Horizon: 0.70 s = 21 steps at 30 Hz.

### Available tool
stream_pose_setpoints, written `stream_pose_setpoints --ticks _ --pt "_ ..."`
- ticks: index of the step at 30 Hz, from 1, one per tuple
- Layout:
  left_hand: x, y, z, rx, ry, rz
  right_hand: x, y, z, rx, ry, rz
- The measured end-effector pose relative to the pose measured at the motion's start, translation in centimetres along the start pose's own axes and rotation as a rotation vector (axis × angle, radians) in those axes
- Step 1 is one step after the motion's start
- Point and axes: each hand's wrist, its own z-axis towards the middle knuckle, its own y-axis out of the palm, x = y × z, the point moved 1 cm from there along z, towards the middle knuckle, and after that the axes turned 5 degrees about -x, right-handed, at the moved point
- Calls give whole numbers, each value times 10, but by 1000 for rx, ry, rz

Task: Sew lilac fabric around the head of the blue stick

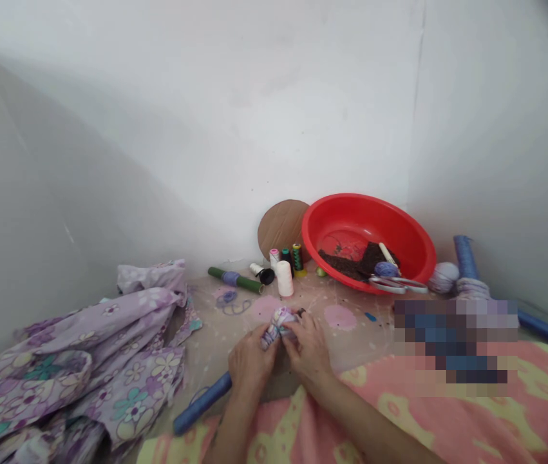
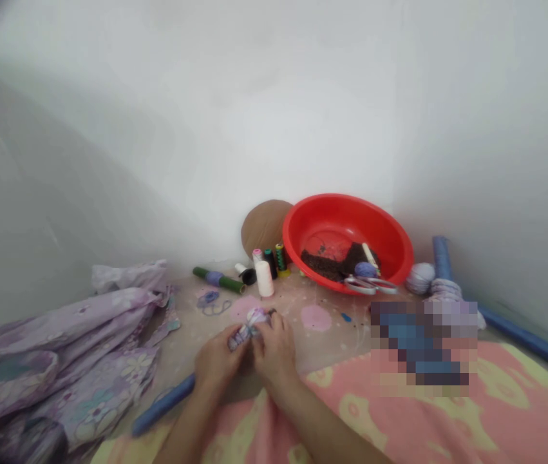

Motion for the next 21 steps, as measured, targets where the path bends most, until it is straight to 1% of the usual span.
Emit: stream_pose_setpoints --ticks 4,10,14,16,19,21 --pt "0 0 -2 -4 6 2 3 5 3 -10 -1 -9" --pt "1 3 -3 23 31 20 -5 5 7 -41 24 -20" --pt "3 5 -5 25 21 35 -7 6 12 -29 35 12" --pt "3 6 -5 26 25 38 -5 5 15 5 15 72" --pt "3 6 -4 23 54 35 0 0 22 105 -6 243" --pt "2 6 -3 3 66 25 6 -4 26 133 59 440"
